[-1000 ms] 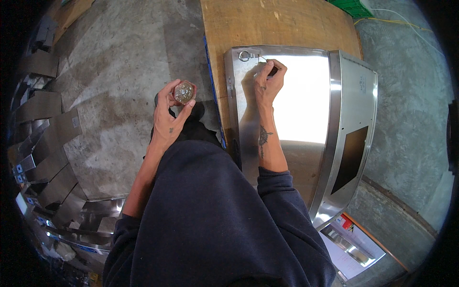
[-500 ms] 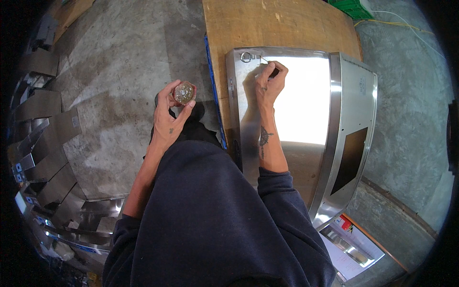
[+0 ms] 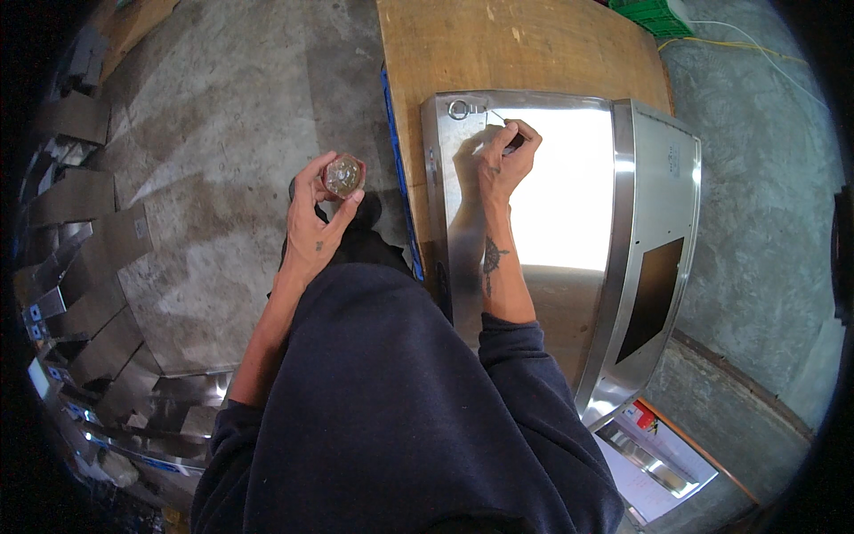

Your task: The person applies a viscous substance from a small jar onto the edges and seams of a stainless steel kitchen hood using a small stick. They repeatedly dip the stick into the jar and spread the substance along the metal surface.

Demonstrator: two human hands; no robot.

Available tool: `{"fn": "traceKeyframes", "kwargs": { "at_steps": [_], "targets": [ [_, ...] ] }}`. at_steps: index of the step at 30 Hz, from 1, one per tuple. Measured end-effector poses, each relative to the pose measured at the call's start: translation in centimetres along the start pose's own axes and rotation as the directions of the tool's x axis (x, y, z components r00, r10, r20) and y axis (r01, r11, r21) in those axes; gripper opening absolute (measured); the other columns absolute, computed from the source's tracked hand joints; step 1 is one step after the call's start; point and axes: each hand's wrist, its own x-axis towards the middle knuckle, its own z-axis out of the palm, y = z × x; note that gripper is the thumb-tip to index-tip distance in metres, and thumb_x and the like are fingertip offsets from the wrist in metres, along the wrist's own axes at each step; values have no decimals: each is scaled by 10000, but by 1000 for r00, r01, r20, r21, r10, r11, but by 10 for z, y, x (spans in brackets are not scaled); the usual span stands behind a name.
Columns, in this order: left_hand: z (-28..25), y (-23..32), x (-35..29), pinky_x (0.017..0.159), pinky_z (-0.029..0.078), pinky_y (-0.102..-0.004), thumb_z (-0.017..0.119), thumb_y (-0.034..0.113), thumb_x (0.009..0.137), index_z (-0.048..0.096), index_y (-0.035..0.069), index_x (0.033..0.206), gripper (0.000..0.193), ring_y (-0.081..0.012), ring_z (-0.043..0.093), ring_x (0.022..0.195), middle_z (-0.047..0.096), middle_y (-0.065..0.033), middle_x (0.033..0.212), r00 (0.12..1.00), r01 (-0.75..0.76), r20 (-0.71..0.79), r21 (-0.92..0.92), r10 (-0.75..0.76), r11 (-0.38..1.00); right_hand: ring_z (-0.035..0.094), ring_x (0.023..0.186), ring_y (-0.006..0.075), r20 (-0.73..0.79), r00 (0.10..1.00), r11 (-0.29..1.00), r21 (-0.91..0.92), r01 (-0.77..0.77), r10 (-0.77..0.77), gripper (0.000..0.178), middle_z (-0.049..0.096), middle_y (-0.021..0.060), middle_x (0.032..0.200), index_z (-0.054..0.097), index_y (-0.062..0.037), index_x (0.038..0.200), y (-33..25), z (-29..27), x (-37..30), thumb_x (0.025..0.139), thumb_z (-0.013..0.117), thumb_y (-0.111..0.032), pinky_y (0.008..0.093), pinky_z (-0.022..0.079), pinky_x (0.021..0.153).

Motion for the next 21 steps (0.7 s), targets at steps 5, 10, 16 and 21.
{"fn": "traceKeyframes", "kwargs": {
  "at_steps": [5, 10, 16, 21],
  "targets": [
    [2, 0, 1, 1004, 580, -391, 821, 149, 998, 494, 34, 1529, 634, -243, 719, 1136, 696, -161, 1315, 1000, 0, 11, -2, 0, 1000, 637, 867, 195, 12, 1000, 1000, 13, -2, 2, 253, 683, 147, 1028, 619, 40, 1196, 1, -2, 1, 1123, 605, -202, 365, 547, 826],
    [5, 11, 3, 1011, 583, -401, 818, 145, 997, 498, 44, 1533, 632, -254, 714, 1154, 673, -161, 1349, 1000, -1, 22, 3, 1, 1000, 607, 852, 162, 8, 997, 994, 81, -71, 70, 231, 690, 127, 1068, 619, 32, 1185, -43, -14, -13, 1131, 605, -192, 332, 525, 800],
    [20, 40, 22, 1060, 545, -397, 794, 80, 1004, 452, 56, 1558, 652, -244, 677, 1245, 643, -155, 1412, 982, -99, 161, -7, 99, 995, 638, 934, 171, 130, 990, 926, 377, -2, -51, 141, 703, 128, 1102, 623, 13, 1162, -133, -50, -49, 1094, 661, -104, 322, 524, 813],
    [39, 63, 34, 1015, 576, -409, 818, 14, 938, 488, 76, 1530, 681, -266, 696, 1188, 653, -154, 1367, 949, -230, 223, 0, 225, 973, 671, 936, 317, 218, 942, 951, 230, 205, -255, 136, 682, 175, 1032, 685, 2, 1098, -166, -69, -45, 986, 758, -21, 402, 548, 791]
  ]
}}
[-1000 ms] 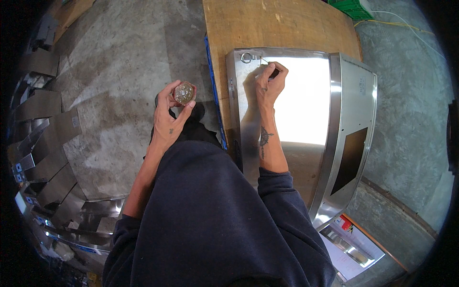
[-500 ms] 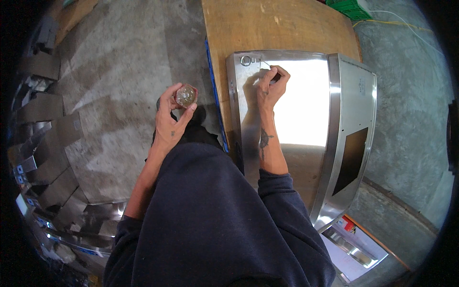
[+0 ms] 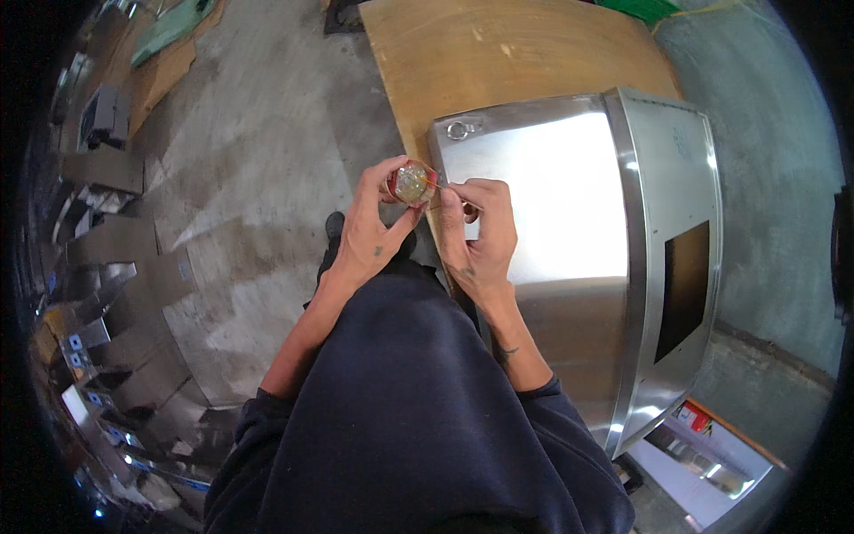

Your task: The person applies a viscous substance from a small jar onto the edges and seams of a stainless steel kitchen hood using a small stick. They repeatedly dip the stick into the jar and spread the substance along the metal surface.

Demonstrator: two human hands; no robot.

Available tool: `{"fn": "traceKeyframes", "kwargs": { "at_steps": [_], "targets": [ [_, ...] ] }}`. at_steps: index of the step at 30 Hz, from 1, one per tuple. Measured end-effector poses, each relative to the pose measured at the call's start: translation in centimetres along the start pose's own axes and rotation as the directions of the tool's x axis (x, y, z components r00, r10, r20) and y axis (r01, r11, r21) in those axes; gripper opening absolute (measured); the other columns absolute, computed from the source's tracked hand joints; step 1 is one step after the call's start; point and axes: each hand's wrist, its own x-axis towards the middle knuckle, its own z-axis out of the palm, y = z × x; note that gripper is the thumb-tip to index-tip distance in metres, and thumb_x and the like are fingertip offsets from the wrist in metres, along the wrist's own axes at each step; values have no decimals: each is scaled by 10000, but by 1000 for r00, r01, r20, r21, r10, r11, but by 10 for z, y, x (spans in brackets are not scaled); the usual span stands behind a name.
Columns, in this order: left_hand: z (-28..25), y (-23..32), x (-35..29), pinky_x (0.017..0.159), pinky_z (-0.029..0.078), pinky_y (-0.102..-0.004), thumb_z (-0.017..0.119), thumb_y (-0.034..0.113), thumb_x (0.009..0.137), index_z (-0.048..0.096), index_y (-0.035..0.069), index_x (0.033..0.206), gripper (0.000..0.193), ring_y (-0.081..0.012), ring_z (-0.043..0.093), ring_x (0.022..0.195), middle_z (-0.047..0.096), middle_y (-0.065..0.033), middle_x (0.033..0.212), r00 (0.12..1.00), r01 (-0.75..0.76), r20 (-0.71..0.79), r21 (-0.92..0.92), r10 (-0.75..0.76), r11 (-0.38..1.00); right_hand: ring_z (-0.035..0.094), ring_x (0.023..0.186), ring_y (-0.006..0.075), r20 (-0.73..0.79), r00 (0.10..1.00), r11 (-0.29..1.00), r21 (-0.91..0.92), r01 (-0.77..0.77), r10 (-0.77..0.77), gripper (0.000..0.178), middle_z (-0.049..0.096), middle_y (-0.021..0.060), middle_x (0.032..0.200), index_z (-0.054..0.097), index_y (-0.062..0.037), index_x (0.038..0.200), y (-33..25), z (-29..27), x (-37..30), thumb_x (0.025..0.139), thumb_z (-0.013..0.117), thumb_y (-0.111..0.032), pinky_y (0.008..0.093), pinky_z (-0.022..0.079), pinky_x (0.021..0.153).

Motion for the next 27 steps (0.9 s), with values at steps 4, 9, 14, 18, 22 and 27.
{"fn": "traceKeyframes", "kwargs": {
  "at_steps": [4, 9, 14, 18, 22, 27],
  "targets": [
    [10, 17, 13, 1002, 580, -414, 825, 3, 917, 493, 83, 1521, 693, -292, 689, 1184, 633, -160, 1359, 988, -135, 82, 72, 129, 988, 662, 913, 337, -30, 1000, 994, -109, 3, -7, 150, 672, 172, 1008, 692, 4, 1089, 4, -11, 3, 958, 766, -2, 424, 544, 784],
    [23, 23, 21, 992, 573, -407, 823, -4, 915, 491, 81, 1521, 697, -307, 682, 1181, 618, -178, 1376, 977, -177, 135, 74, 166, 981, 619, 811, 212, -126, 991, 986, -165, 29, -50, 87, 681, 113, 980, 714, -17, 1083, 8, -28, 3, 1005, 748, -35, 326, 485, 636],
    [35, 24, 28, 1010, 561, -412, 830, 13, 915, 505, 80, 1514, 685, -309, 678, 1209, 616, -173, 1385, 980, -121, 168, 76, 107, 990, 595, 797, 196, -184, 982, 988, -155, 24, -53, 95, 660, 121, 976, 694, -5, 1097, 12, -37, 5, 1012, 734, -19, 310, 484, 633],
    [47, 15, 42, 1032, 548, -412, 836, 33, 922, 510, 81, 1515, 678, -296, 677, 1211, 626, -159, 1398, 979, -79, 187, 1, 78, 997, 583, 783, 163, -268, 963, 994, -100, -38, 10, 84, 649, 117, 993, 673, 2, 1111, 13, -42, 10, 1037, 708, -19, 296, 485, 640],
    [67, 19, 72, 1038, 548, -408, 848, 73, 939, 509, 57, 1513, 667, -277, 683, 1213, 643, -158, 1402, 966, -25, 257, -64, 40, 998, 575, 795, 127, -364, 927, 992, -54, -117, 89, 85, 634, 112, 1027, 627, 14, 1135, 30, -49, 18, 1068, 666, -21, 280, 490, 677],
    [98, 17, 124, 1030, 557, -402, 847, 93, 954, 513, 29, 1507, 649, -269, 694, 1205, 655, -179, 1397, 936, -6, 347, -140, 54, 990, 557, 794, 103, -512, 845, 979, -37, -201, 154, 89, 615, 100, 1045, 579, 11, 1151, 58, -53, 39, 1100, 626, -46, 267, 487, 694]
  ]
}}
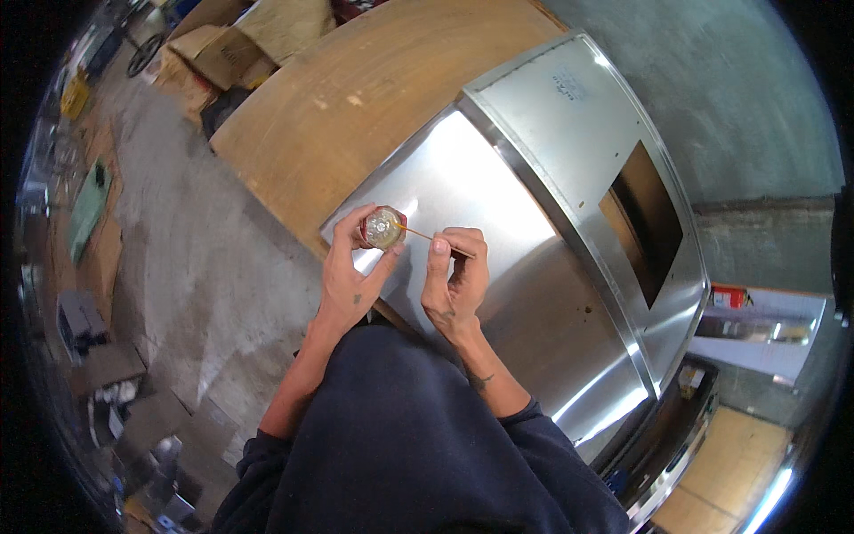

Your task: The person applies a viscous substance from a small jar onto the edges and seams of a stainless steel kitchen hood using a small stick. They repeatedly dip the stick into the jar and spread the substance along the metal surface.

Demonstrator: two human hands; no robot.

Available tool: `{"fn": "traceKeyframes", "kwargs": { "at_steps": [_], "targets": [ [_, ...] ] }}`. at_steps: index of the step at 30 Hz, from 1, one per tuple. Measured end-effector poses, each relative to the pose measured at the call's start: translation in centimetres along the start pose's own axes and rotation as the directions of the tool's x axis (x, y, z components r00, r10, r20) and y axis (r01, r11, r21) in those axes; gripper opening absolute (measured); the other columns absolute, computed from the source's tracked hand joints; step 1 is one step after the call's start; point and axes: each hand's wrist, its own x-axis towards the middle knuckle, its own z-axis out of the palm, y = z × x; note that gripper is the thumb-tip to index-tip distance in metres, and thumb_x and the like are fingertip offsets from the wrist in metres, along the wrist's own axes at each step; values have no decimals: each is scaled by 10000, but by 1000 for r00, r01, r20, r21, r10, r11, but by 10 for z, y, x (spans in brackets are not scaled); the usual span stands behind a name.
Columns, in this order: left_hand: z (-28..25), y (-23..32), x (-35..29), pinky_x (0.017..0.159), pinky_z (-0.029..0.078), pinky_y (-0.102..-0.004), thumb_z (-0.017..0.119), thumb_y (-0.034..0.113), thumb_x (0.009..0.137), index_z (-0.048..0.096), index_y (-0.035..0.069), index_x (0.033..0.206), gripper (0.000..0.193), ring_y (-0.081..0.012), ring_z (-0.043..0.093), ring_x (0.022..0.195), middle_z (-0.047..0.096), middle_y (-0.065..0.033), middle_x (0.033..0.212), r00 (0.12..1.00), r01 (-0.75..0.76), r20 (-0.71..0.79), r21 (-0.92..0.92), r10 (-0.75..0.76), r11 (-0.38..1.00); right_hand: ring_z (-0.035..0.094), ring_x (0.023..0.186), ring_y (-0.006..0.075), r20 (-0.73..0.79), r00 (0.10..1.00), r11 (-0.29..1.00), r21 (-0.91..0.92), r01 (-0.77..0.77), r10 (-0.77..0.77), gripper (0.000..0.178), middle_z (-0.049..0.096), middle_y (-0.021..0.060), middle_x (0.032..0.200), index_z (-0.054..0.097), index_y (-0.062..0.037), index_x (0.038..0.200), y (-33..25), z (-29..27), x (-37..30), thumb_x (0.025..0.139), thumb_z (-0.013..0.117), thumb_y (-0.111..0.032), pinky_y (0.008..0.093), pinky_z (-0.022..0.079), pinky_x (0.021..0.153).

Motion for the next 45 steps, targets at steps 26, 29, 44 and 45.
{"fn": "traceKeyframes", "kwargs": {
  "at_steps": [26, 29, 44, 45],
  "targets": [
    [78, -98, 182, 819, 564, -306, 811, 117, 993, 378, -43, 1537, 714, -202, 673, 1100, 626, -190, 1324, 960, -163, 216, -97, 180, 982, 571, 777, 62, -329, 849, 908, 73, -414, 413, 207, 726, 52, 943, 616, -55, 1083, 126, -14, 204, 1140, 626, -254, 230, 496, 718],
    [79, -98, 179, 808, 557, -305, 808, 115, 992, 376, -42, 1537, 713, -196, 666, 1100, 625, -184, 1322, 969, -119, 207, -89, 136, 989, 573, 771, 66, -313, 852, 900, 18, -436, 419, 211, 725, 50, 925, 610, -49, 1074, 124, -13, 203, 1140, 621, -249, 240, 497, 708],
    [86, -110, 181, 644, 503, -277, 871, 180, 936, 444, -7, 1501, 732, -135, 614, 815, 625, -132, 1232, 970, -195, 122, -116, 209, 974, 565, 751, 70, -296, 865, 899, -44, -436, 405, 238, 706, 39, 871, 607, -19, 1066, 131, -14, 201, 1136, 622, -246, 264, 489, 681],
    [87, -110, 181, 640, 500, -276, 873, 184, 936, 447, -7, 1500, 732, -133, 613, 814, 626, -132, 1230, 969, -201, 121, -122, 216, 972, 566, 749, 70, -298, 867, 901, -46, -431, 399, 237, 707, 39, 870, 607, -19, 1065, 132, -14, 202, 1136, 622, -245, 264, 489, 681]
  ]
}}
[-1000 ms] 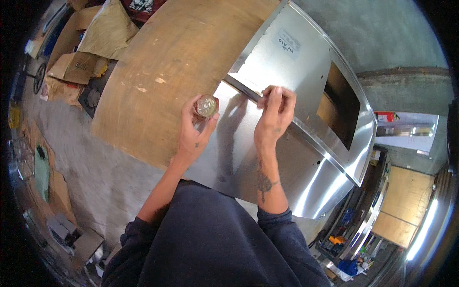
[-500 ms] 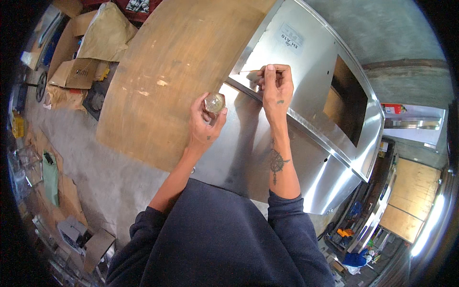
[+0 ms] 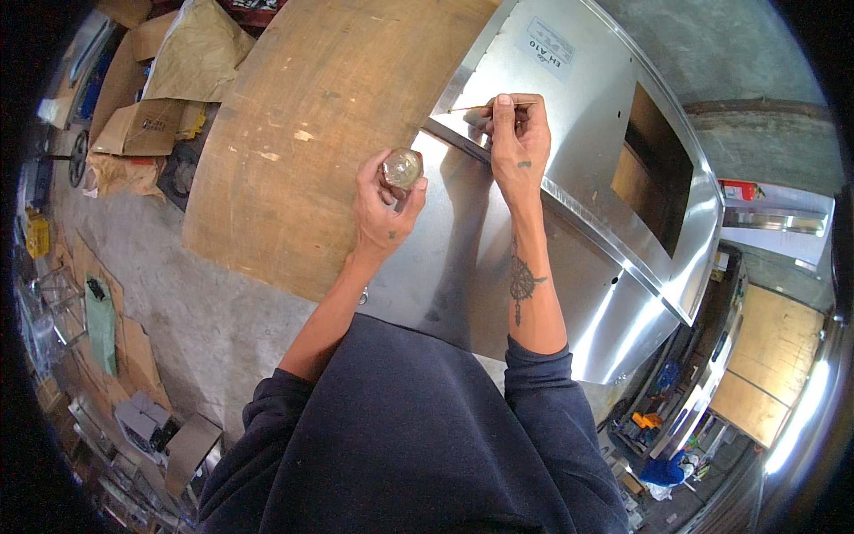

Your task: The person applies a viscous substance from a small jar onto the edges and seams of a stainless steel kitchen hood using a small stick. They repeatedly dip the stick into the jar and spread the substance along the metal surface.

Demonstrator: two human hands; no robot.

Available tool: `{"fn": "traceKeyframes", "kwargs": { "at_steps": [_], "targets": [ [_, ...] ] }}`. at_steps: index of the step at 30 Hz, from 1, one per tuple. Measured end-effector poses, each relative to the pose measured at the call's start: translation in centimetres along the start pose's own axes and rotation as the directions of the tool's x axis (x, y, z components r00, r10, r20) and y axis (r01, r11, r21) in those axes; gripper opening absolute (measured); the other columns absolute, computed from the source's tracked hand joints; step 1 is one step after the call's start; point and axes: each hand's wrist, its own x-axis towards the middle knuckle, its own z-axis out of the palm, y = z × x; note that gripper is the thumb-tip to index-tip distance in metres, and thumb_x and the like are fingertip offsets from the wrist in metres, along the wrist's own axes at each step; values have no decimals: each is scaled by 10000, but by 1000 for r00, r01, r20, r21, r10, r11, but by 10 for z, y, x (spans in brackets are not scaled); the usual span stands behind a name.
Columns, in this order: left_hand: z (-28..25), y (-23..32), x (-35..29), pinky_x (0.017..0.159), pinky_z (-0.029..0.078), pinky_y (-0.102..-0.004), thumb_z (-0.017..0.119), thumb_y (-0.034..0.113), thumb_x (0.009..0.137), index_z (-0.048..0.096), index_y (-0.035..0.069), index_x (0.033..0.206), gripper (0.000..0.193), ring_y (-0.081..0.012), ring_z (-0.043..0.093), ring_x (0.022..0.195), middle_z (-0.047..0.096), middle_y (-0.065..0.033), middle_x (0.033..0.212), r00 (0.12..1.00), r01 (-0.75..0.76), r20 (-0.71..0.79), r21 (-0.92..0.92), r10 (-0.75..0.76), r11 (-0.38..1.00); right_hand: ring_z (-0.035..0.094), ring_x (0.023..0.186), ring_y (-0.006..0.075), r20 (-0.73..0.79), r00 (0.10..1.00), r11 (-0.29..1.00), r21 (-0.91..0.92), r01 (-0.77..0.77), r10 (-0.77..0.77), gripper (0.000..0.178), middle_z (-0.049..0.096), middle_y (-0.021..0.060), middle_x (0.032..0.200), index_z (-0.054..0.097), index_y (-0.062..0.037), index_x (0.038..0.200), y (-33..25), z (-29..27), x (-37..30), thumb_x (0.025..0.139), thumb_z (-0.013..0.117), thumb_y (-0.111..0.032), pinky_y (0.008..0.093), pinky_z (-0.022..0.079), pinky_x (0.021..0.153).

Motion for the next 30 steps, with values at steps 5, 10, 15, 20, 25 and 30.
{"fn": "traceKeyframes", "kwargs": {
  "at_steps": [5, 10, 15, 20, 25, 30],
  "targets": [
    [1, -5, 0, 623, 485, -267, 875, 209, 938, 461, -9, 1495, 728, -129, 606, 804, 626, -132, 1227, 999, -36, -14, -2, 36, 999, 571, 740, 72, -5, 1000, 1000, -5, 0, 0, 243, 710, 40, 857, 609, -17, 1059, 1, 1, 0, 1138, 621, -247, 263, 493, 681],
    [1, -6, -1, 621, 479, -271, 868, 237, 947, 468, -6, 1493, 719, -130, 595, 804, 611, -129, 1200, 1000, -17, 1, -25, 17, 1000, 579, 741, 75, -1, 1000, 999, -52, -3, 3, 251, 720, 46, 857, 608, -18, 1056, -1, 0, 0, 1138, 622, -255, 267, 500, 686],
    [1, -5, -1, 626, 478, -283, 860, 246, 954, 470, 0, 1493, 709, -134, 590, 818, 601, -125, 1180, 1000, -31, 3, -14, 31, 999, 580, 748, 75, -5, 1000, 998, -57, 3, -3, 260, 726, 50, 868, 610, -18, 1056, -3, 1, -2, 1139, 624, -264, 270, 502, 688],
    [-1, -9, -2, 625, 481, -284, 858, 244, 956, 480, -1, 1487, 696, -130, 583, 801, 601, -122, 1175, 999, -48, 24, 27, 47, 999, 576, 752, 69, 13, 999, 996, -75, 48, -47, 253, 716, 41, 871, 613, -20, 1058, -1, 0, -2, 1141, 622, -258, 261, 497, 684],
    [0, -3, -1, 621, 488, -276, 861, 243, 953, 489, 0, 1483, 691, -122, 578, 761, 605, -116, 1175, 1000, -25, 12, 14, 25, 1000, 577, 753, 69, 18, 1000, 997, -68, 20, -19, 250, 706, 38, 867, 613, -18, 1060, 2, -1, 0, 1140, 624, -255, 264, 498, 682],
    [-1, -4, -1, 618, 497, -277, 862, 250, 954, 483, 4, 1489, 700, -126, 594, 773, 610, -123, 1187, 999, -30, 18, 27, 30, 999, 568, 777, 55, 15, 1000, 999, -46, 6, -6, 203, 717, 21, 906, 623, -67, 1063, 1, -1, -1, 1138, 637, -255, 228, 477, 678]
  ]
}}
